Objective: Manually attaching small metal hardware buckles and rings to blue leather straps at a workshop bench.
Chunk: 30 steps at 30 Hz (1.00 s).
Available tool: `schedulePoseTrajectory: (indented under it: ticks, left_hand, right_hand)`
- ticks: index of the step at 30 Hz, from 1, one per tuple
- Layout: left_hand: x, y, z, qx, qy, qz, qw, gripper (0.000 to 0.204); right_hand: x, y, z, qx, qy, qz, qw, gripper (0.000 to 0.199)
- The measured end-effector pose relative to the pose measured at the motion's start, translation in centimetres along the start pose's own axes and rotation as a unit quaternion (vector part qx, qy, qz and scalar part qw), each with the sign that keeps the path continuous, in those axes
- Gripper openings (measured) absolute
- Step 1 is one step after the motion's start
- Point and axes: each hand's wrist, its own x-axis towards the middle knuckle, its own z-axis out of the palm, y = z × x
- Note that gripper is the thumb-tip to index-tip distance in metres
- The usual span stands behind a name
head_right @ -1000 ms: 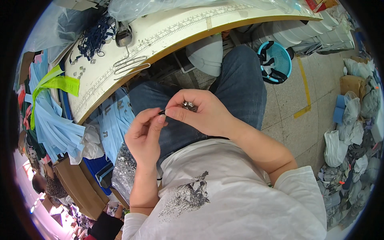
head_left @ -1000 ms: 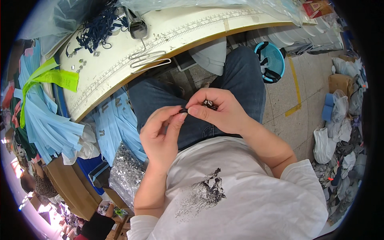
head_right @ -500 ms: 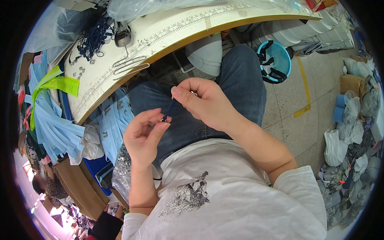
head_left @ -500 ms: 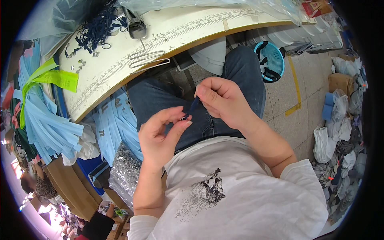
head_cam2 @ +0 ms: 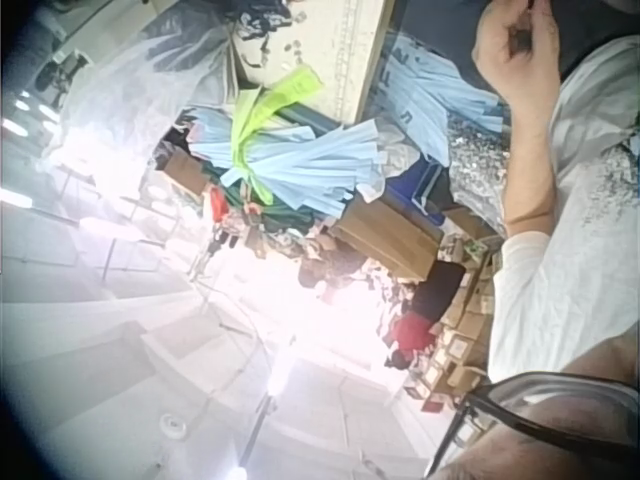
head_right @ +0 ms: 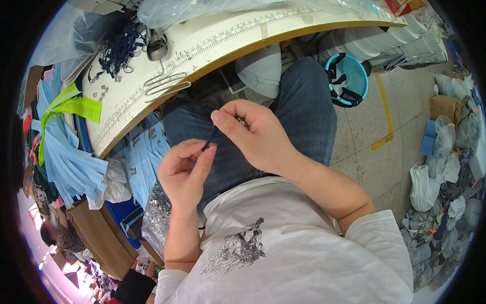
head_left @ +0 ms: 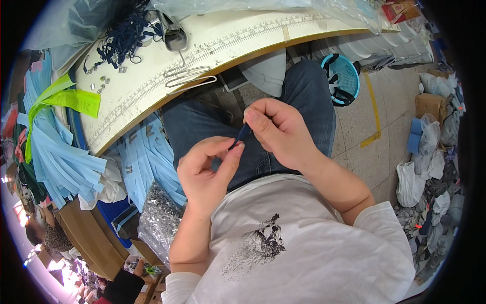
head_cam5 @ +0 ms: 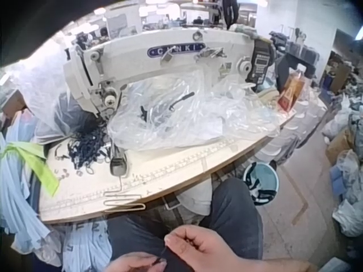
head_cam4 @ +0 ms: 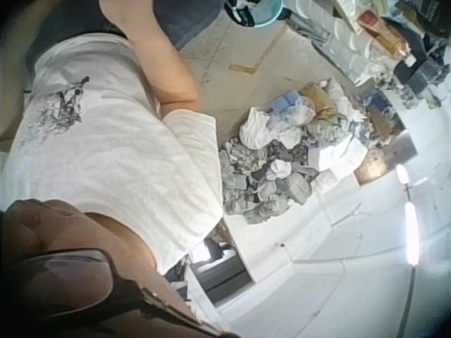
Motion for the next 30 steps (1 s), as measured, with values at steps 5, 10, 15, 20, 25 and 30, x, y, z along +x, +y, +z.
schedulePoseTrajectory:
  ticks: [5, 10, 15, 20, 25, 30]
  left_hand:
    - [-0.2, -0.6, 0.0, -0.007, -0.005, 0.062, 0.998, 0.016]
    - [0.0, 0.6, -0.4, -0.069, -0.041, 0.053, 0.995, 0.015]
    - [2.0, 2.0, 0.0, -0.043, -0.006, 0.088, 0.995, 0.014]
    - [1.9, 2.1, 0.5, -0.053, -0.026, 0.076, 0.995, 0.015]
    - [0.5, 0.4, -2.2, -0.051, 0.022, 0.072, 0.996, 0.016]
    - [0.4, -0.5, -4.6, -0.063, 0.077, 0.026, 0.995, 0.012]
  right_hand:
    - [0.2, 0.6, -0.4, 0.064, 0.002, 0.028, 0.998, 0.024]
    - [1.9, -2.0, -2.2, 0.159, 0.085, -0.056, 0.982, 0.017]
    - [5.6, -13.0, -0.1, -0.233, 0.113, -0.378, 0.889, 0.025]
    - [11.6, -19.5, 0.0, -0.355, 0.114, -0.398, 0.838, 0.023]
    - [11.5, -18.5, -3.6, -0.422, 0.155, -0.414, 0.791, 0.022]
    - [12.4, -17.3, -6.4, -0.565, 0.161, -0.38, 0.715, 0.026]
